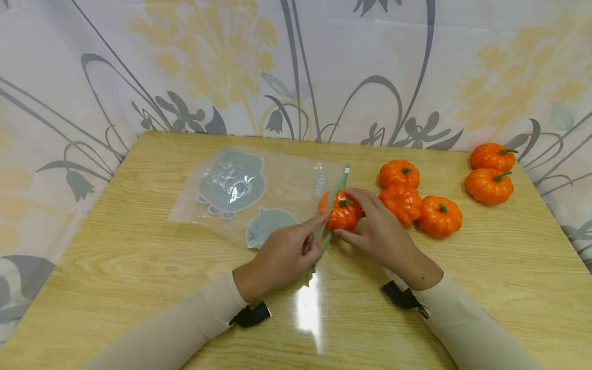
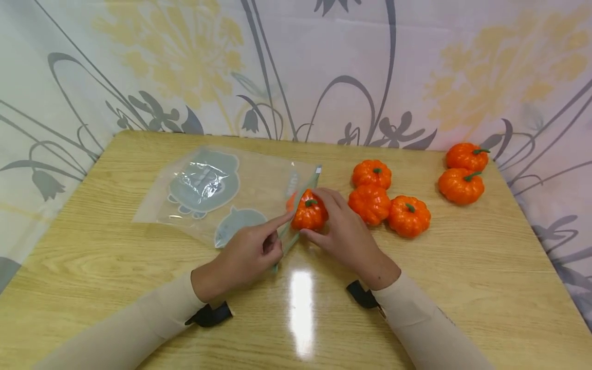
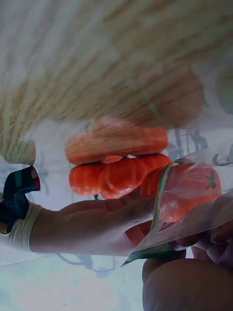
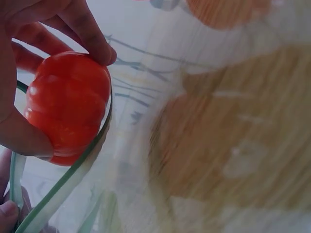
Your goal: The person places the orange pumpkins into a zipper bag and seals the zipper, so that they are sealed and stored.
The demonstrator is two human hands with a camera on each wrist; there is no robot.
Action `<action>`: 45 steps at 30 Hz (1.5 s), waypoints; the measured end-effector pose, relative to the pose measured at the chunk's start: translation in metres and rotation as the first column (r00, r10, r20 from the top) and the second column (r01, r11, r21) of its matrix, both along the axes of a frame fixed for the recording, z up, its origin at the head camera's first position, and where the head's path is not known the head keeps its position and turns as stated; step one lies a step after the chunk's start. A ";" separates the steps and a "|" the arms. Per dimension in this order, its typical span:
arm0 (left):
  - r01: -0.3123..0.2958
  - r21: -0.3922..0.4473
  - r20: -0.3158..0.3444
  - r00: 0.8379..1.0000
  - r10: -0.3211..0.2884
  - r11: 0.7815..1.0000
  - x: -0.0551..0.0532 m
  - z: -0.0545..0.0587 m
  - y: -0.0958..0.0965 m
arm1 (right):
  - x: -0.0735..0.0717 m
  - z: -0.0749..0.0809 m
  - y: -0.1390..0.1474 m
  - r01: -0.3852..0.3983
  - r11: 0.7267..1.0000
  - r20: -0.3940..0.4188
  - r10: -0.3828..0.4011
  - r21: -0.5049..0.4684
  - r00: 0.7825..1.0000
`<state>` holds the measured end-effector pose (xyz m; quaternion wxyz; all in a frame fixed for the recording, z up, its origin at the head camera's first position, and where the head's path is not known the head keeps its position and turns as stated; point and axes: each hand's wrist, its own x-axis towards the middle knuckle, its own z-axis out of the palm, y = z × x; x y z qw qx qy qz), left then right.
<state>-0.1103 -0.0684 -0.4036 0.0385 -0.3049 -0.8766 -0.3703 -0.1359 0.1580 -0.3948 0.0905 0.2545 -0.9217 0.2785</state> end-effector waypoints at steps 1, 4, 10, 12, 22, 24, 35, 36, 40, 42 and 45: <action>0.002 0.006 -0.005 1.000 -0.002 1.000 0.000 0.000 0.000 | -0.001 0.000 0.000 0.002 1.000 0.003 -0.002 0.005 1.000; 0.009 0.022 -0.015 1.000 -0.009 1.000 -0.001 0.001 0.000 | -0.002 0.000 0.000 0.003 1.000 0.001 -0.003 0.014 1.000; 0.022 0.027 -0.006 1.000 -0.022 0.999 0.000 0.000 0.001 | -0.002 -0.001 -0.003 0.005 0.998 0.102 0.001 -0.061 0.995; 0.024 0.028 0.009 1.000 -0.024 0.999 0.001 0.000 0.001 | -0.001 -0.002 -0.004 0.009 0.996 0.141 0.003 -0.085 0.990; 0.029 0.034 0.025 0.999 -0.030 0.999 0.004 -0.002 0.002 | -0.001 -0.006 -0.006 -0.004 0.995 0.200 0.024 -0.102 0.979; 0.027 0.031 0.024 0.999 -0.027 0.999 0.004 -0.003 0.003 | -0.001 -0.007 -0.006 -0.009 0.995 0.202 0.028 -0.098 0.979; 0.045 0.007 0.049 0.998 -0.046 0.999 0.006 -0.003 0.006 | -0.001 -0.008 -0.003 -0.016 0.996 0.234 0.035 -0.082 0.972; 0.046 0.006 0.053 0.998 -0.046 0.999 0.006 -0.003 0.006 | -0.001 -0.008 -0.003 -0.010 0.997 0.235 0.028 -0.078 0.972; 0.042 0.005 0.084 0.996 -0.042 0.999 0.007 -0.001 0.007 | -0.002 -0.008 -0.003 0.008 0.998 0.236 0.009 -0.068 0.972; 0.041 0.003 0.101 0.994 -0.041 0.999 0.007 -0.001 0.007 | -0.002 -0.008 -0.002 0.012 0.998 0.232 0.003 -0.062 0.973; 0.051 0.010 0.121 0.991 -0.052 0.999 0.008 0.000 0.008 | -0.002 -0.008 -0.002 0.014 0.998 0.247 0.002 -0.061 0.969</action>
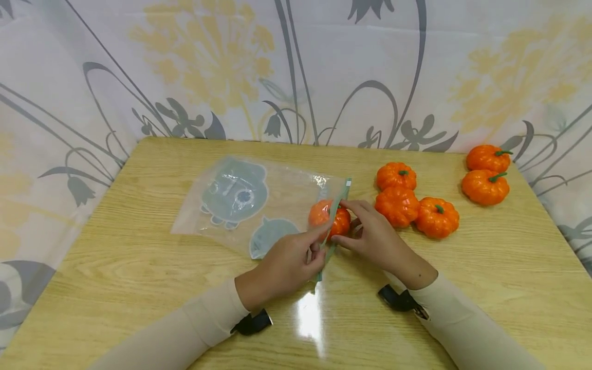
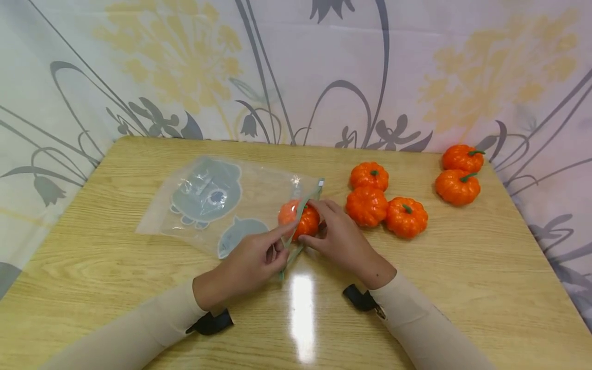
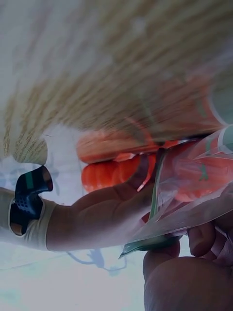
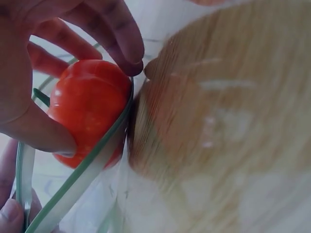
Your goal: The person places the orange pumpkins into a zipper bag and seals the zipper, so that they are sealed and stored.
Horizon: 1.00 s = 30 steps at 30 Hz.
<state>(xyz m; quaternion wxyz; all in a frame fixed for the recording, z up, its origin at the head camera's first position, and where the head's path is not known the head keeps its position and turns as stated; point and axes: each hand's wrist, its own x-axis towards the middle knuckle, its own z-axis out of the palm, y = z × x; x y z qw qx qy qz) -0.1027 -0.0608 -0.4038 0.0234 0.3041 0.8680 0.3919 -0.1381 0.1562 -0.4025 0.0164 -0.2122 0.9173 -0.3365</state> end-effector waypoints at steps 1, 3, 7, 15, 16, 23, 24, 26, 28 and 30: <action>0.002 0.002 0.003 1.000 -0.002 1.000 0.000 0.000 0.000 | 0.000 0.000 0.000 0.000 1.000 0.007 0.000 -0.002 1.000; 0.003 0.009 0.003 1.000 -0.003 1.000 0.001 0.000 0.001 | 0.000 -0.001 0.000 0.001 1.000 0.017 -0.001 -0.016 1.000; 0.005 0.023 -0.010 1.000 -0.005 1.000 0.001 0.000 0.002 | -0.002 -0.003 0.000 0.001 0.999 0.021 0.000 -0.050 1.000; 0.022 0.029 0.036 0.999 -0.023 0.999 0.002 0.000 0.002 | 0.000 -0.005 0.002 0.012 0.998 0.033 -0.010 -0.069 0.999; 0.023 0.027 0.045 0.999 -0.024 0.999 0.002 0.000 0.002 | 0.000 -0.005 0.002 0.013 0.997 0.034 -0.010 -0.072 0.999; 0.038 0.017 0.084 0.996 -0.039 0.999 0.001 0.000 0.002 | 0.000 -0.006 0.002 0.026 0.993 0.065 -0.019 -0.112 0.998; 0.038 0.017 0.090 0.995 -0.039 0.999 0.001 0.000 0.002 | 0.000 -0.006 0.002 0.030 0.993 0.069 -0.022 -0.118 0.997; 0.033 0.014 0.099 0.995 -0.034 0.999 0.001 0.001 0.002 | -0.001 -0.006 0.001 0.036 0.991 0.070 -0.027 -0.131 0.997; 0.030 0.014 0.101 0.994 -0.031 0.999 0.001 0.001 0.001 | -0.001 -0.006 0.001 0.042 0.989 0.070 -0.032 -0.143 0.997; 0.028 0.012 0.092 0.995 -0.029 1.000 0.000 0.002 0.002 | -0.003 -0.005 0.001 0.051 0.987 0.068 -0.041 -0.151 0.997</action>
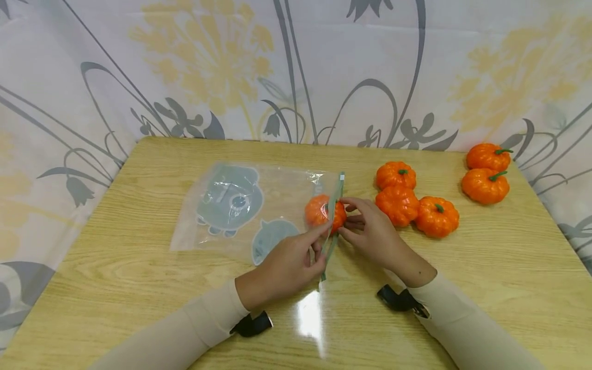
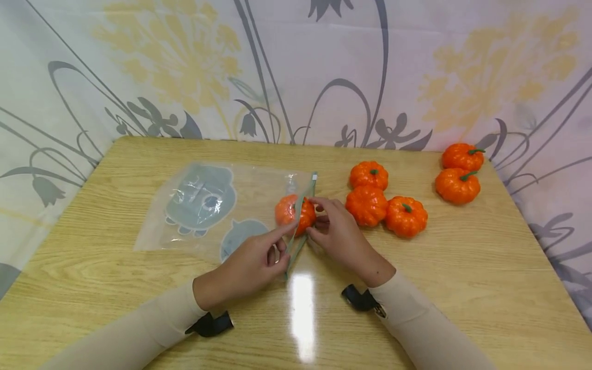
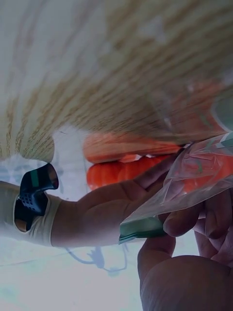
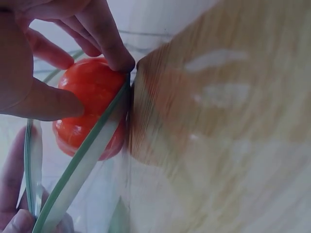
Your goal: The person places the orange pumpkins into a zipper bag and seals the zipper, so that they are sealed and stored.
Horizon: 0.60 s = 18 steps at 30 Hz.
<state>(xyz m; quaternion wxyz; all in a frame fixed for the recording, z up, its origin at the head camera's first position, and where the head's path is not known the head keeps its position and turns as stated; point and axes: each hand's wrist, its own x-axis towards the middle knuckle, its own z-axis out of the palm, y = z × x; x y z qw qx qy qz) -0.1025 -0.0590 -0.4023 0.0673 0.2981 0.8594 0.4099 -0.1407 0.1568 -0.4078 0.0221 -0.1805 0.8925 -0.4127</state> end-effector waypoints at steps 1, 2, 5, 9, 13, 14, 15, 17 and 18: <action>0.000 -0.001 -0.007 1.000 0.000 1.000 0.000 0.000 0.000 | -0.001 0.000 0.000 0.006 1.000 0.001 -0.006 0.000 1.000; 0.001 -0.002 -0.008 1.000 -0.001 1.000 0.000 0.000 0.000 | -0.001 0.000 0.000 0.011 1.000 0.007 -0.011 -0.004 1.000; 0.005 -0.004 -0.005 1.000 -0.005 1.000 0.001 0.000 0.001 | -0.001 0.000 0.000 0.027 1.000 0.026 -0.027 -0.006 0.999; 0.005 -0.006 0.009 1.000 -0.005 1.000 0.001 0.000 0.000 | -0.001 0.001 -0.001 0.034 0.999 0.032 -0.033 -0.017 0.999; 0.005 -0.006 0.000 1.000 -0.005 1.000 0.000 -0.001 0.000 | -0.001 0.001 -0.002 0.028 0.999 0.032 -0.027 -0.033 0.999; 0.006 -0.005 -0.002 1.000 -0.006 1.000 -0.001 -0.001 0.000 | -0.001 0.002 -0.002 0.027 0.999 0.034 -0.026 -0.036 0.999; 0.007 -0.005 -0.006 1.000 -0.007 1.000 -0.001 -0.002 0.000 | -0.001 0.002 -0.002 0.025 0.999 0.034 -0.023 -0.033 0.999; 0.005 -0.006 -0.012 1.000 -0.005 1.000 -0.001 -0.002 -0.001 | -0.001 0.003 -0.003 0.015 1.000 0.030 -0.015 -0.022 0.999; 0.003 -0.005 -0.014 1.000 -0.004 1.000 -0.002 -0.002 -0.001 | -0.001 0.004 -0.003 0.009 1.000 0.028 -0.008 -0.016 1.000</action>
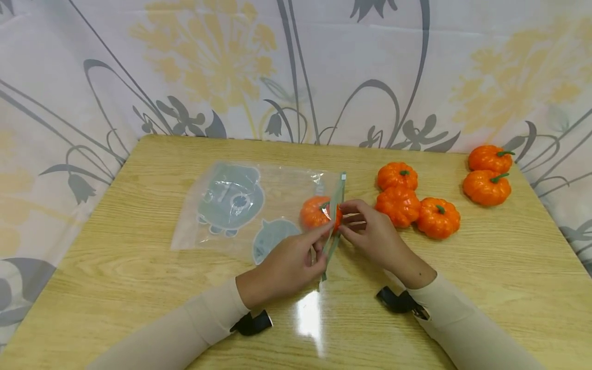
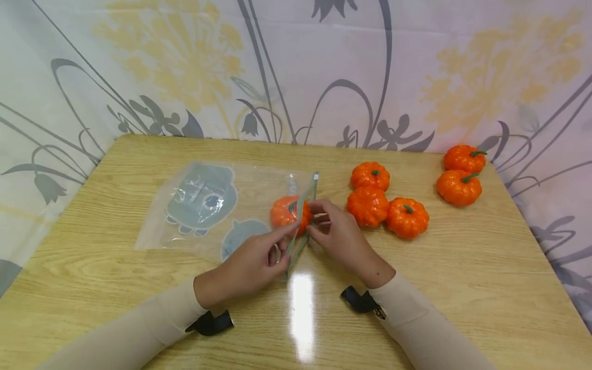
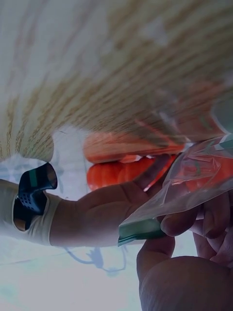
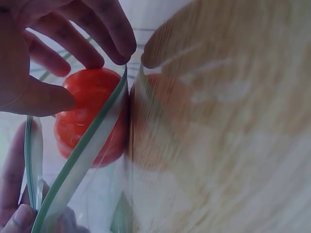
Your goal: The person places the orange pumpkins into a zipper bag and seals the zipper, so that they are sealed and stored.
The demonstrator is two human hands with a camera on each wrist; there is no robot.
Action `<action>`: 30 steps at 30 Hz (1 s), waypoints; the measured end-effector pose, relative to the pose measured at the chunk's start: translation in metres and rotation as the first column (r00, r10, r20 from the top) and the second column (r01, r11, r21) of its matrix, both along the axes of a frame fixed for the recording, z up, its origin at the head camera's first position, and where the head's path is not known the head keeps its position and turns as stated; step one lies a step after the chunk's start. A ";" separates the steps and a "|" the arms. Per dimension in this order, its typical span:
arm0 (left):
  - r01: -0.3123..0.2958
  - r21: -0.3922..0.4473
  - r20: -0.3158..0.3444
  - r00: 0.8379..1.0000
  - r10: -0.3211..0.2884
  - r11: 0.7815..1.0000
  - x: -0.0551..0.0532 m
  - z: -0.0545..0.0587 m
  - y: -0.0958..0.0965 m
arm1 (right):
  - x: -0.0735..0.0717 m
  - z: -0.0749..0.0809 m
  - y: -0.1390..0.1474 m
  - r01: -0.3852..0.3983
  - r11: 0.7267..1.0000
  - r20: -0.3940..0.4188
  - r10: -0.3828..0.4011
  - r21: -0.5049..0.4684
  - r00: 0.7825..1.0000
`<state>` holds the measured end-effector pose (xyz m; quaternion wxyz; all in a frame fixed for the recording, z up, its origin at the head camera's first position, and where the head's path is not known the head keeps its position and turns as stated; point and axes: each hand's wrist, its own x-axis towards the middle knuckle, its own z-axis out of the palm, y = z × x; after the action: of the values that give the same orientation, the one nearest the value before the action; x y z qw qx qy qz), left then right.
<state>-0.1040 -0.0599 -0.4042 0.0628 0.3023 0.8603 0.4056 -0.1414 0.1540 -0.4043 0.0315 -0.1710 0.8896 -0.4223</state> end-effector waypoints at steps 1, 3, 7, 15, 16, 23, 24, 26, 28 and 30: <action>-0.002 0.002 0.000 1.000 0.002 1.000 0.000 0.000 0.000 | 0.000 0.000 0.001 -0.005 1.000 0.000 0.005 0.004 1.000; -0.004 0.003 0.001 1.000 0.004 1.000 -0.001 0.000 0.000 | 0.000 0.000 0.001 -0.020 1.000 0.000 0.020 0.011 1.000; -0.002 0.004 0.004 1.000 0.002 1.000 -0.001 0.000 0.000 | 0.000 -0.002 0.003 -0.047 0.999 0.010 0.047 0.014 0.999; -0.009 0.010 -0.009 1.000 0.010 1.000 0.000 0.000 0.001 | 0.002 0.000 0.004 -0.072 0.997 -0.038 0.074 0.040 0.997; -0.010 0.015 -0.009 1.000 0.010 1.000 0.000 -0.001 0.001 | 0.003 0.002 0.004 -0.071 0.996 -0.055 0.074 0.050 0.996; -0.008 0.023 -0.003 1.000 0.008 1.000 0.000 -0.002 0.000 | 0.004 0.014 0.008 -0.033 0.990 -0.167 0.056 0.139 0.984; -0.009 0.023 -0.006 1.000 0.009 1.000 0.000 -0.002 0.000 | 0.004 0.016 0.008 -0.026 0.989 -0.181 0.052 0.145 0.982; -0.010 0.030 -0.009 1.000 0.010 0.999 -0.001 -0.002 0.000 | 0.003 0.020 0.010 -0.011 0.988 -0.208 0.044 0.157 0.977; -0.009 0.034 -0.012 1.000 0.009 0.999 -0.001 -0.003 0.000 | 0.003 0.024 0.012 0.009 0.984 -0.231 0.033 0.178 0.972; -0.005 0.034 -0.009 1.000 0.006 0.999 -0.001 -0.003 0.000 | 0.004 0.026 0.014 0.028 0.979 -0.252 0.024 0.202 0.967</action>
<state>-0.1051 -0.0604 -0.4070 0.0527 0.3028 0.8545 0.4188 -0.1377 0.1679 -0.3782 -0.0652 -0.2184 0.9252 -0.3035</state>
